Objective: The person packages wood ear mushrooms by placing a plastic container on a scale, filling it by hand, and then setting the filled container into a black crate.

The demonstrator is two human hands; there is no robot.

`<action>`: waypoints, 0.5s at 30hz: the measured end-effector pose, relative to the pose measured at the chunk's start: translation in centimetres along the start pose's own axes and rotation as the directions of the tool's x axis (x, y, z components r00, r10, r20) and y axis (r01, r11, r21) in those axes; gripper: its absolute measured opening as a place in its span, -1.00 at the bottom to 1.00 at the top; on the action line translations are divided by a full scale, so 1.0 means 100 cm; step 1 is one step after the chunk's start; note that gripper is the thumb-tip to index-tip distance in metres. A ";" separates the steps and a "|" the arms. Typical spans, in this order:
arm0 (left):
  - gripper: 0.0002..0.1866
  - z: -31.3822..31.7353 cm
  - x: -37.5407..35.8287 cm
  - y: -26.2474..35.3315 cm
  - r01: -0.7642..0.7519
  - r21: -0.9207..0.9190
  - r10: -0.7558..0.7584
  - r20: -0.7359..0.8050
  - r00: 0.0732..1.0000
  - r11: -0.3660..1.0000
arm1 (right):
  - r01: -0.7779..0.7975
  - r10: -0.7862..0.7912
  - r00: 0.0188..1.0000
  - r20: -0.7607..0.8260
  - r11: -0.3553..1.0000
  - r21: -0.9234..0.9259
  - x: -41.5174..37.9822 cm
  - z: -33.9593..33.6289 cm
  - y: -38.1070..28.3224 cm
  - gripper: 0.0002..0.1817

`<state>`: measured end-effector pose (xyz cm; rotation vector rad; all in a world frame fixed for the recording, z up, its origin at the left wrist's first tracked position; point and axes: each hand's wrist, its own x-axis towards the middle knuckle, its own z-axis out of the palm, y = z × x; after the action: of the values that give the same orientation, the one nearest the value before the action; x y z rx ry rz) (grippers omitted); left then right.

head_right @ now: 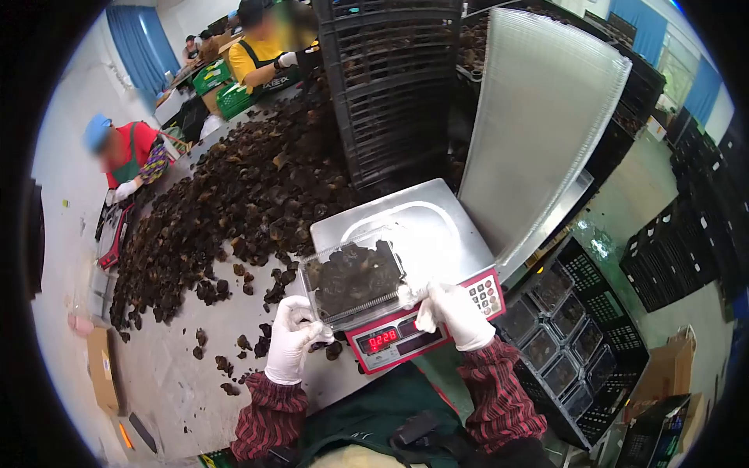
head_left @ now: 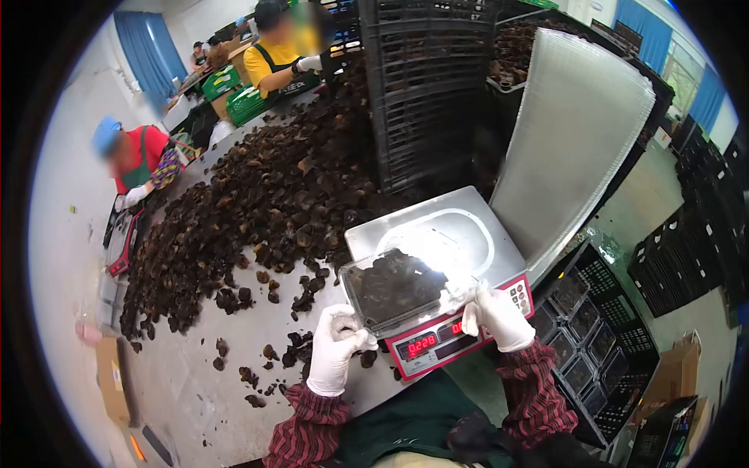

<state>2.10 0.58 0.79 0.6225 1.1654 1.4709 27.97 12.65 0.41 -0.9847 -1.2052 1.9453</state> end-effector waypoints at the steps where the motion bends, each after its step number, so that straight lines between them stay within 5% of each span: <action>1: -0.58 0.000 0.001 -0.001 -0.029 0.004 0.029 0.000 1.000 1.000 | -0.002 0.002 1.000 -0.008 0.996 -0.086 0.001 0.000 -0.002 -0.60; 3: -0.58 0.001 0.004 -0.001 -0.048 -0.003 0.048 -0.004 0.999 0.999 | -0.098 0.093 0.995 -0.030 0.971 -0.217 0.003 0.008 -0.018 -0.72; 7: -0.53 0.009 0.000 0.001 -0.019 -0.084 0.016 -0.036 0.999 0.996 | -0.097 0.105 0.992 0.063 0.987 -0.126 0.010 0.005 -0.012 -0.76; 15: -0.50 0.011 -0.003 -0.009 -0.166 -0.035 0.165 -0.030 0.986 0.986 | 0.117 -0.113 0.990 -0.084 0.992 0.045 -0.004 0.017 0.010 -0.85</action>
<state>3.50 0.56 0.48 0.6891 1.1257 1.6418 26.57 11.19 0.14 -0.9384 -1.1374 1.8198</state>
